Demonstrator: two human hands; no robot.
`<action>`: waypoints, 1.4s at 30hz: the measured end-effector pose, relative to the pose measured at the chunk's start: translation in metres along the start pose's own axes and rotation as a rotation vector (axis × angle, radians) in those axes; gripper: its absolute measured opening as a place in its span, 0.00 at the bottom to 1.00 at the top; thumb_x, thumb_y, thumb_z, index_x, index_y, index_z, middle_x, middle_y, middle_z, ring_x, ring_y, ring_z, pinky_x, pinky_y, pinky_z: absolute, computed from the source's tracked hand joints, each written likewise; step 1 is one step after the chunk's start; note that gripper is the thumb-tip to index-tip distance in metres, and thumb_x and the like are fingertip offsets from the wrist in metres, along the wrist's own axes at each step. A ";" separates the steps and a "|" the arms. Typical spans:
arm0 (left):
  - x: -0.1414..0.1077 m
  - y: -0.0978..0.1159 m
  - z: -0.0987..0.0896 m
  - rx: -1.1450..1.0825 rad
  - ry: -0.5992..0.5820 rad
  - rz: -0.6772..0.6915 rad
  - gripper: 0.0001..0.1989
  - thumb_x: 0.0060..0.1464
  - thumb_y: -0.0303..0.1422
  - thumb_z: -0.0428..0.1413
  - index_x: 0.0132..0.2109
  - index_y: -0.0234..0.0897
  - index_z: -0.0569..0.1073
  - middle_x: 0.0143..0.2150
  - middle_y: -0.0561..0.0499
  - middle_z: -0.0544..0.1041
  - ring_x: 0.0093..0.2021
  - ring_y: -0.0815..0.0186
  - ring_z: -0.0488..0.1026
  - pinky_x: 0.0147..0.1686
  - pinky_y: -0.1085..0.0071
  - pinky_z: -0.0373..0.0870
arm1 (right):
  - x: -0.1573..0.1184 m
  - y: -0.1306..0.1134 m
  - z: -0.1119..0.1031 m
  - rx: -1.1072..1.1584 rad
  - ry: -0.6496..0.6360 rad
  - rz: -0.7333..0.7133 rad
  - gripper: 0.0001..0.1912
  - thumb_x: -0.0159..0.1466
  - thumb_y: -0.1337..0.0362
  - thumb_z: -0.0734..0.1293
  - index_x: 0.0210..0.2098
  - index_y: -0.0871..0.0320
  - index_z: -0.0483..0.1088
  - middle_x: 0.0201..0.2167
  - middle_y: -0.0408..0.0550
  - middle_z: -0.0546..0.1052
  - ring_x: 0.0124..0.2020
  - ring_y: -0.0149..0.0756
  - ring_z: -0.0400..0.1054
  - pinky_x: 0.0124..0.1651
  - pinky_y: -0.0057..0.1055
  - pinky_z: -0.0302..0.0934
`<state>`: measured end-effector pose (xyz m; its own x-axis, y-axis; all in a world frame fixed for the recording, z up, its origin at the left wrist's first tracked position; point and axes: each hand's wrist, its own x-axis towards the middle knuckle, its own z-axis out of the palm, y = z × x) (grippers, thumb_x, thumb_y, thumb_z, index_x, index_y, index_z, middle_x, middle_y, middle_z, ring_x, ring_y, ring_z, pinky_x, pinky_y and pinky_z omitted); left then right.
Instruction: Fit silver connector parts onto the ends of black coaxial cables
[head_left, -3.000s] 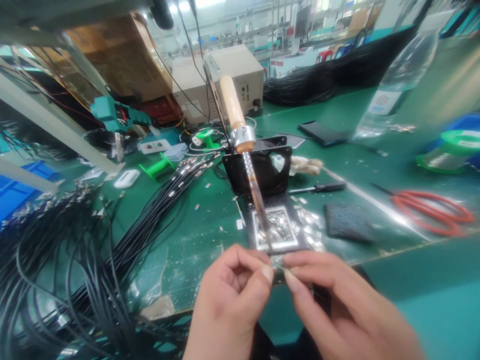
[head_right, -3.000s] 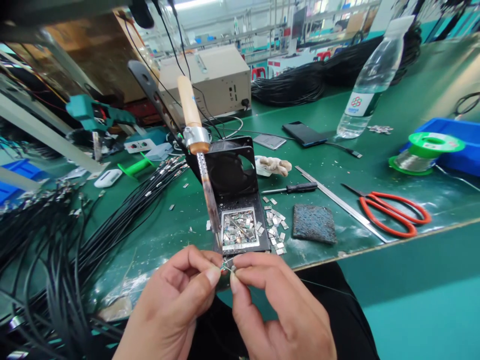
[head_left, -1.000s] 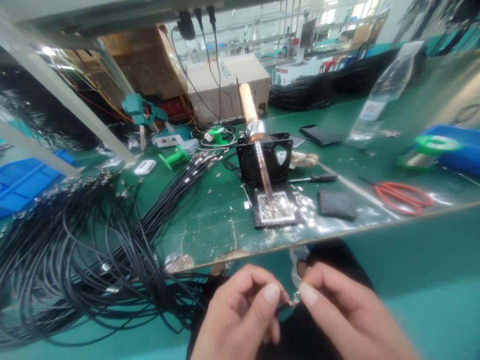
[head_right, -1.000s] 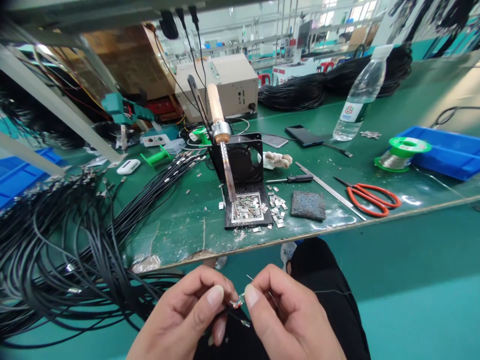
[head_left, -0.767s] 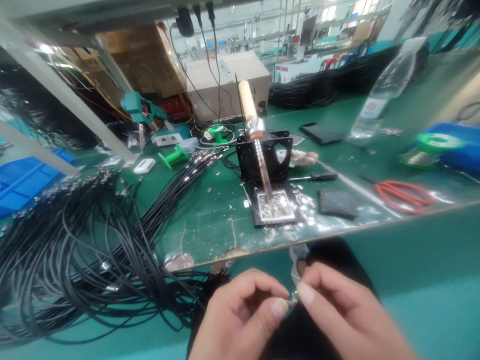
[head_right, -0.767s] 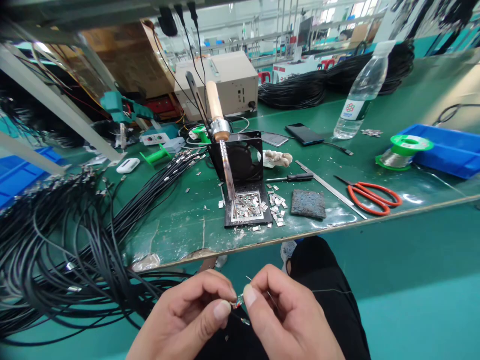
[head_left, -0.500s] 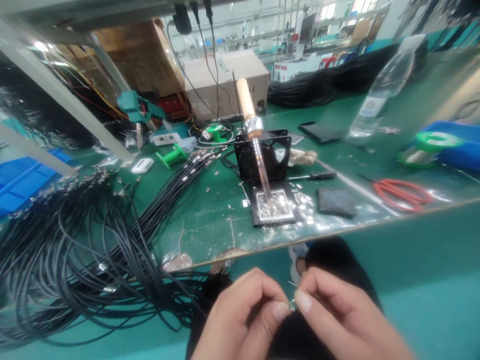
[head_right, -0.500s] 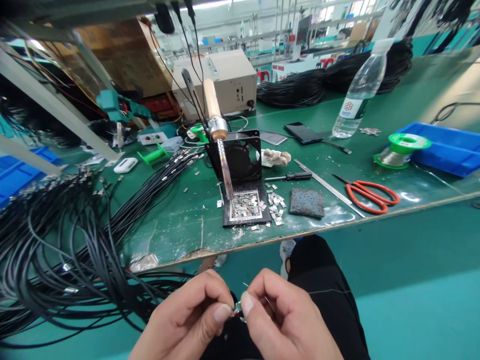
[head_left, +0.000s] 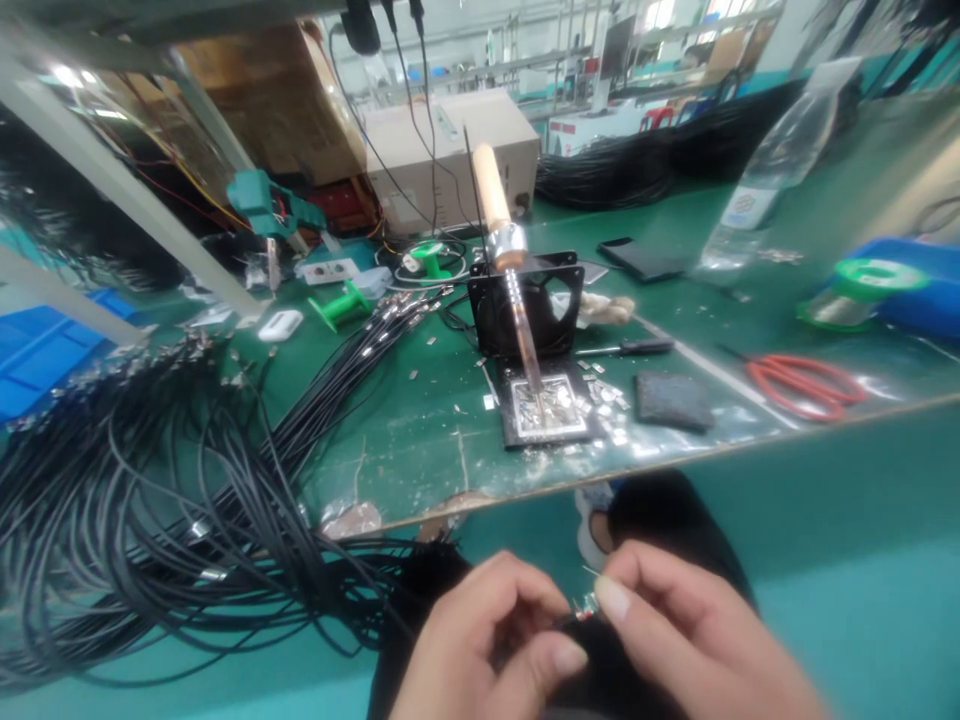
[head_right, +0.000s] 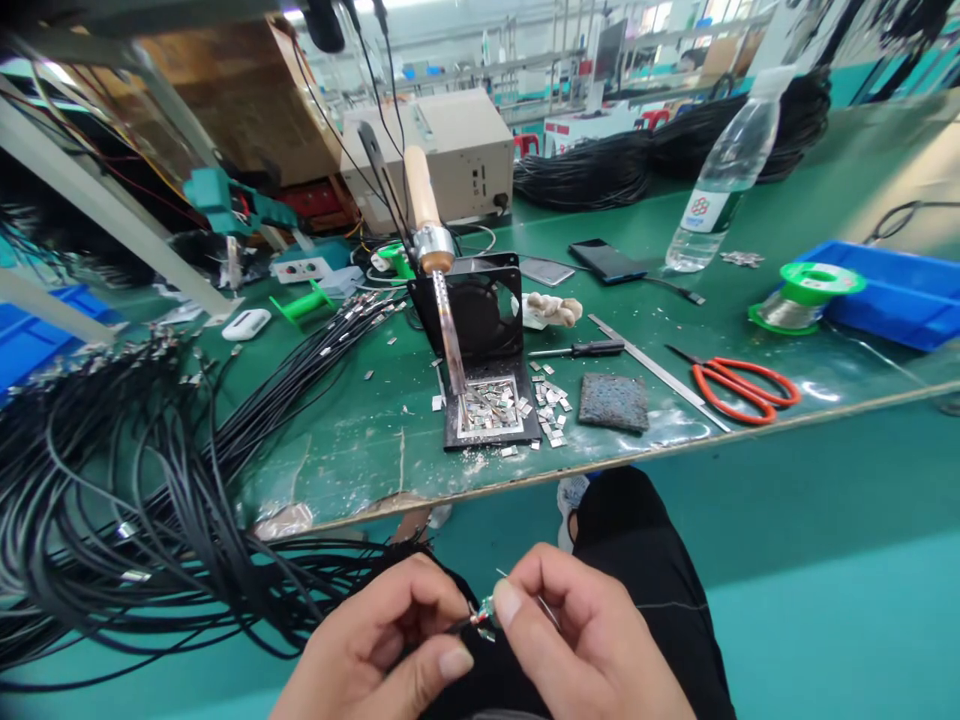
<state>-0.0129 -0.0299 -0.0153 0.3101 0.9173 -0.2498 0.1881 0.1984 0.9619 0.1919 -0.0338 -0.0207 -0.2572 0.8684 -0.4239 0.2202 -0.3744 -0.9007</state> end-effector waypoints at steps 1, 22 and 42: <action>-0.001 0.001 -0.001 0.039 0.016 0.021 0.13 0.60 0.43 0.66 0.37 0.37 0.79 0.34 0.51 0.73 0.34 0.67 0.69 0.36 0.73 0.65 | 0.000 0.000 -0.003 -0.018 0.003 -0.013 0.28 0.72 0.40 0.60 0.34 0.60 0.70 0.31 0.44 0.72 0.33 0.26 0.67 0.38 0.18 0.63; -0.006 0.006 -0.001 -0.035 -0.106 0.023 0.15 0.65 0.40 0.60 0.31 0.36 0.75 0.28 0.53 0.73 0.28 0.70 0.66 0.31 0.75 0.64 | 0.001 -0.018 -0.017 -0.476 -0.166 -0.793 0.07 0.73 0.69 0.67 0.40 0.55 0.78 0.36 0.40 0.81 0.38 0.22 0.74 0.43 0.18 0.68; -0.008 -0.008 0.010 0.652 -0.015 0.342 0.09 0.64 0.25 0.57 0.34 0.36 0.77 0.30 0.51 0.79 0.30 0.67 0.76 0.30 0.76 0.69 | 0.000 -0.012 -0.026 -0.725 -0.161 -0.552 0.11 0.72 0.67 0.63 0.34 0.58 0.73 0.35 0.46 0.76 0.38 0.29 0.71 0.47 0.24 0.67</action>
<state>-0.0071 -0.0421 -0.0225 0.4628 0.8853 0.0464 0.5929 -0.3480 0.7262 0.2134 -0.0207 -0.0080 -0.6169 0.7870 -0.0090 0.5485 0.4217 -0.7220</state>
